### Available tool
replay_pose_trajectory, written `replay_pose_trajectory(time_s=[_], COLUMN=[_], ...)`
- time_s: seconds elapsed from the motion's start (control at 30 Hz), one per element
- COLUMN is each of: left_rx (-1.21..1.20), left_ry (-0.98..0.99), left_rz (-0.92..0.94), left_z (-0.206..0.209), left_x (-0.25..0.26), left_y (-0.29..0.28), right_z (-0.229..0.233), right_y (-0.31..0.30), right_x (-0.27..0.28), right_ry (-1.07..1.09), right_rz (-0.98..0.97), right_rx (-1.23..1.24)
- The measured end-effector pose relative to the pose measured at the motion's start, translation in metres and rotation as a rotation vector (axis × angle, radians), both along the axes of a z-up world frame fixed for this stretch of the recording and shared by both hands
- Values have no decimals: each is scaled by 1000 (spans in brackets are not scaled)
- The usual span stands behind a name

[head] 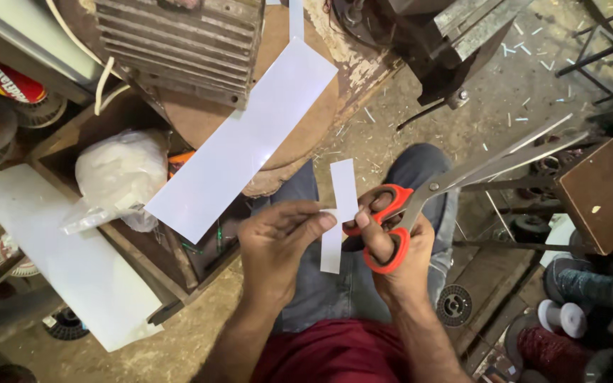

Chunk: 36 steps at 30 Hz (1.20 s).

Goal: The person cuts a white sheet into narrow strips using red-handled scissors and inserts the strips into the slots of a metal stator core. The person repeatedly cuts and inserts the strips into the core's slots.

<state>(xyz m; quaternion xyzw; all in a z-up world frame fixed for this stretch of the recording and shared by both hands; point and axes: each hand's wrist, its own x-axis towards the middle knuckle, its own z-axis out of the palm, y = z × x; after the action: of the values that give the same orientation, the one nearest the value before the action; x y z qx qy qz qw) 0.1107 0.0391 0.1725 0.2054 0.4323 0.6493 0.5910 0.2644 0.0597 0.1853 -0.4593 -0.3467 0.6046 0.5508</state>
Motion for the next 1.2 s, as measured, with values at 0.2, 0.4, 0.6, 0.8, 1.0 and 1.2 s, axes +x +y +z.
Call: replay_pose_trajectory(time_s=[0.2, 0.4, 0.6, 0.8, 1.0, 1.2], left_rx=[-24, -27, -1, -19, -10, -39], left_ry=[-20, -6, -11, -8, 16, 34], left_rz=[-63, -73, -76, -102, -72, -56], left_z=[3, 9, 17, 23, 25, 29], left_x=[14, 34, 42, 50, 53, 53], left_y=[11, 18, 21, 32, 35, 36], right_z=[-3, -7, -24, -55, -69, -61], right_y=[1, 7, 8, -12, -27, -26], right_x=[16, 41, 78, 105, 104, 106], right_ry=[39, -6, -182, -354, -189, -181], right_rz=[16, 87, 140, 313, 558, 730], right_rx=[37, 57, 46, 30, -106, -76])
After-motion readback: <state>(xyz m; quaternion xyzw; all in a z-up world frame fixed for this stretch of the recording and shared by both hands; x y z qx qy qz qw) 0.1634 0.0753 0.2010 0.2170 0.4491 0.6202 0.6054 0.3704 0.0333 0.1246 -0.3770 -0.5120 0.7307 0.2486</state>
